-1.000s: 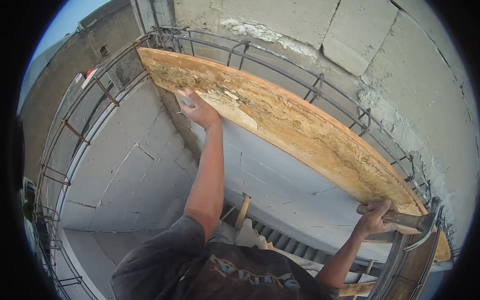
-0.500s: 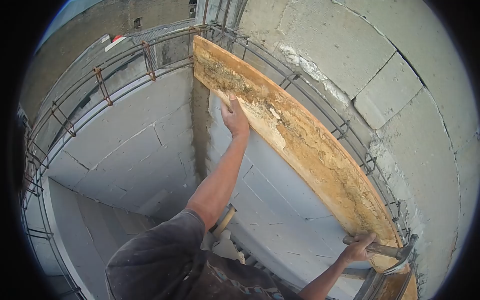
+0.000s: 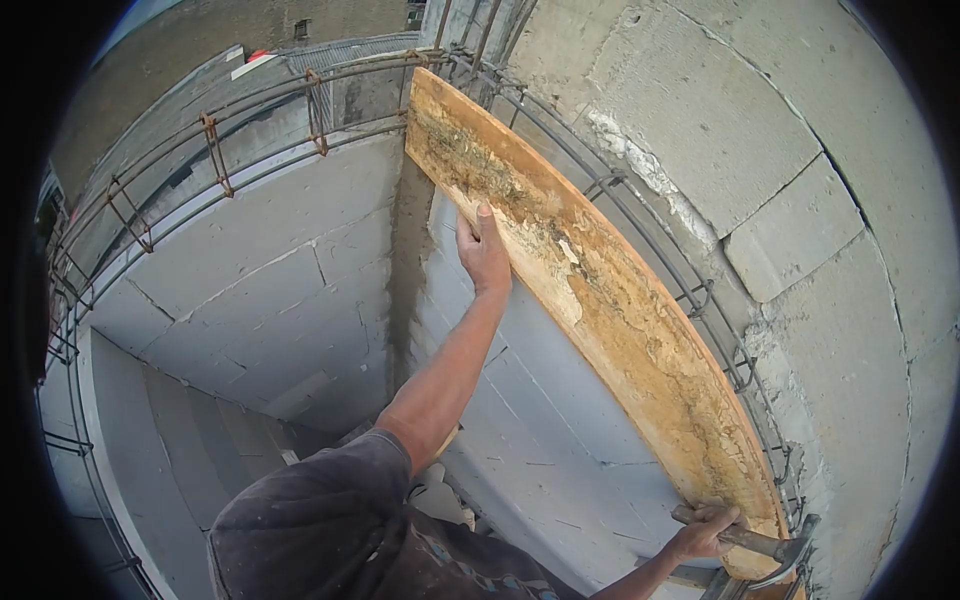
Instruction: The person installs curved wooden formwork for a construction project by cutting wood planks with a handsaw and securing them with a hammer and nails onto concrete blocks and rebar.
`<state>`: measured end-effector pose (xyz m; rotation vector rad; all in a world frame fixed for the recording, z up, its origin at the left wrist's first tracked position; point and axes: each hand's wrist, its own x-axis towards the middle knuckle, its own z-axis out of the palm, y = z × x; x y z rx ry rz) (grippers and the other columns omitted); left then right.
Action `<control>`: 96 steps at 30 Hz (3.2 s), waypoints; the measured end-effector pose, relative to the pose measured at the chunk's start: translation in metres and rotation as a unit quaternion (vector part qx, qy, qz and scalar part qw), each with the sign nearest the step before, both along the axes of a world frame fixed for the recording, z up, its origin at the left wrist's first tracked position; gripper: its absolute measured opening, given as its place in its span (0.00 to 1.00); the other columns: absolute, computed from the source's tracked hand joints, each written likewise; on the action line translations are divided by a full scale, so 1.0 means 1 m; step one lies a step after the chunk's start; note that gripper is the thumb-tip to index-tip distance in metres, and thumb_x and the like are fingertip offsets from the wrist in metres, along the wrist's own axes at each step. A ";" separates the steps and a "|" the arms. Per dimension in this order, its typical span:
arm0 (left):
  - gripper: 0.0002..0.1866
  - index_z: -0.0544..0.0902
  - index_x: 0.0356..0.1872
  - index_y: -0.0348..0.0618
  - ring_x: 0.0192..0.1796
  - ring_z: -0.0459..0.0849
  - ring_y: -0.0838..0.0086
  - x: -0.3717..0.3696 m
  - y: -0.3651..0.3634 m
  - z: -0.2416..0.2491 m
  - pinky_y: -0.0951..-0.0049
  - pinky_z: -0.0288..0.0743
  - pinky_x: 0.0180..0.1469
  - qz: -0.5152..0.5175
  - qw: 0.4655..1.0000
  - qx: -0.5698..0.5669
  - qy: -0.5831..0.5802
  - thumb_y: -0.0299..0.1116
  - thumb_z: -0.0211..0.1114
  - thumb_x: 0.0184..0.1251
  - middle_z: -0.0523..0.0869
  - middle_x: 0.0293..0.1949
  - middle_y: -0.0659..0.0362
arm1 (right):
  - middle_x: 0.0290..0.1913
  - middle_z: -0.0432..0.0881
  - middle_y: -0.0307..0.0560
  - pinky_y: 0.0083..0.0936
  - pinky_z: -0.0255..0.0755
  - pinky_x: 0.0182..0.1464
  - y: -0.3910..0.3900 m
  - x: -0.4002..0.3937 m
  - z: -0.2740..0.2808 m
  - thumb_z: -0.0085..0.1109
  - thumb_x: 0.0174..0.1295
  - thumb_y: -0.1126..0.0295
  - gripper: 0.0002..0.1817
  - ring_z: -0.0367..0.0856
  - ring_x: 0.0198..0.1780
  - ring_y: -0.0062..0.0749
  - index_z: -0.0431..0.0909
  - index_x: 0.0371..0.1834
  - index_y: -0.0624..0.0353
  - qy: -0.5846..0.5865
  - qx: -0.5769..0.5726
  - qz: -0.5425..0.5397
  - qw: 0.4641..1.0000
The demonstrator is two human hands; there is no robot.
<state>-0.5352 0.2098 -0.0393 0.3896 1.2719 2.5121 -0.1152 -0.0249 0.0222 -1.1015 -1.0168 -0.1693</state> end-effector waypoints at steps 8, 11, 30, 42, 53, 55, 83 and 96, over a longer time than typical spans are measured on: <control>0.36 0.66 0.71 0.30 0.61 0.76 0.65 -0.004 0.003 0.009 0.68 0.71 0.63 -0.032 0.994 0.009 -0.100 0.54 0.56 0.78 0.77 0.63 0.48 | 0.14 0.64 0.36 0.20 0.63 0.24 0.000 0.009 -0.005 0.53 0.76 0.67 0.11 0.63 0.17 0.20 0.67 0.37 0.61 -0.011 0.003 0.004 1.000; 0.43 0.65 0.71 0.27 0.67 0.74 0.53 -0.001 0.005 0.007 0.60 0.67 0.68 -0.039 0.994 -0.003 -0.104 0.61 0.53 0.75 0.73 0.67 0.39 | 0.15 0.64 0.36 0.21 0.64 0.24 -0.001 0.014 -0.006 0.53 0.76 0.67 0.11 0.63 0.17 0.20 0.67 0.37 0.61 -0.009 0.003 0.015 1.000; 0.30 0.67 0.67 0.32 0.56 0.79 0.68 0.016 -0.018 0.005 0.70 0.75 0.58 -0.063 0.969 0.200 -0.128 0.50 0.52 0.81 0.79 0.56 0.51 | 0.17 0.62 0.35 0.21 0.62 0.22 -0.005 0.031 -0.007 0.52 0.76 0.63 0.12 0.61 0.17 0.20 0.68 0.40 0.62 0.043 0.000 0.091 0.995; 0.39 0.68 0.68 0.26 0.60 0.78 0.59 -0.026 -0.007 0.017 0.62 0.71 0.62 -0.078 0.992 -0.048 -0.091 0.58 0.37 0.81 0.78 0.61 0.44 | 0.17 0.59 0.34 0.21 0.65 0.24 -0.006 0.025 -0.002 0.51 0.76 0.65 0.11 0.61 0.17 0.20 0.66 0.38 0.59 0.065 0.015 0.127 0.990; 0.44 0.71 0.64 0.20 0.61 0.77 0.38 -0.035 -0.006 0.028 0.52 0.67 0.66 -0.089 0.979 -0.182 -0.025 0.61 0.34 0.80 0.78 0.57 0.28 | 0.18 0.61 0.35 0.23 0.63 0.25 -0.001 0.032 -0.012 0.53 0.76 0.66 0.10 0.60 0.19 0.20 0.69 0.42 0.63 0.059 0.026 0.121 0.991; 0.43 0.71 0.65 0.22 0.62 0.76 0.36 -0.036 -0.008 0.029 0.51 0.66 0.67 -0.100 0.972 -0.214 -0.006 0.60 0.32 0.80 0.78 0.57 0.28 | 0.17 0.62 0.35 0.23 0.64 0.25 -0.001 0.027 -0.011 0.52 0.76 0.66 0.11 0.61 0.18 0.20 0.69 0.40 0.63 0.061 0.021 0.105 0.992; 0.36 0.82 0.54 0.48 0.54 0.84 0.46 -0.037 -0.038 0.044 0.48 0.75 0.55 -0.145 0.934 -0.317 0.073 0.67 0.38 0.75 0.88 0.44 0.46 | 0.45 0.84 0.69 0.49 0.76 0.56 0.122 -0.426 0.144 0.48 0.74 0.54 0.28 0.84 0.52 0.62 0.69 0.67 0.64 -0.562 -0.217 0.329 0.727; 0.26 0.77 0.57 0.52 0.51 0.86 0.47 -0.036 -0.035 0.040 0.48 0.77 0.55 -0.156 0.906 -0.382 0.091 0.57 0.61 0.67 0.89 0.46 0.47 | 0.50 0.83 0.68 0.53 0.75 0.57 0.161 -0.496 0.126 0.41 0.77 0.59 0.28 0.83 0.53 0.63 0.61 0.71 0.69 -0.614 -0.247 0.240 0.710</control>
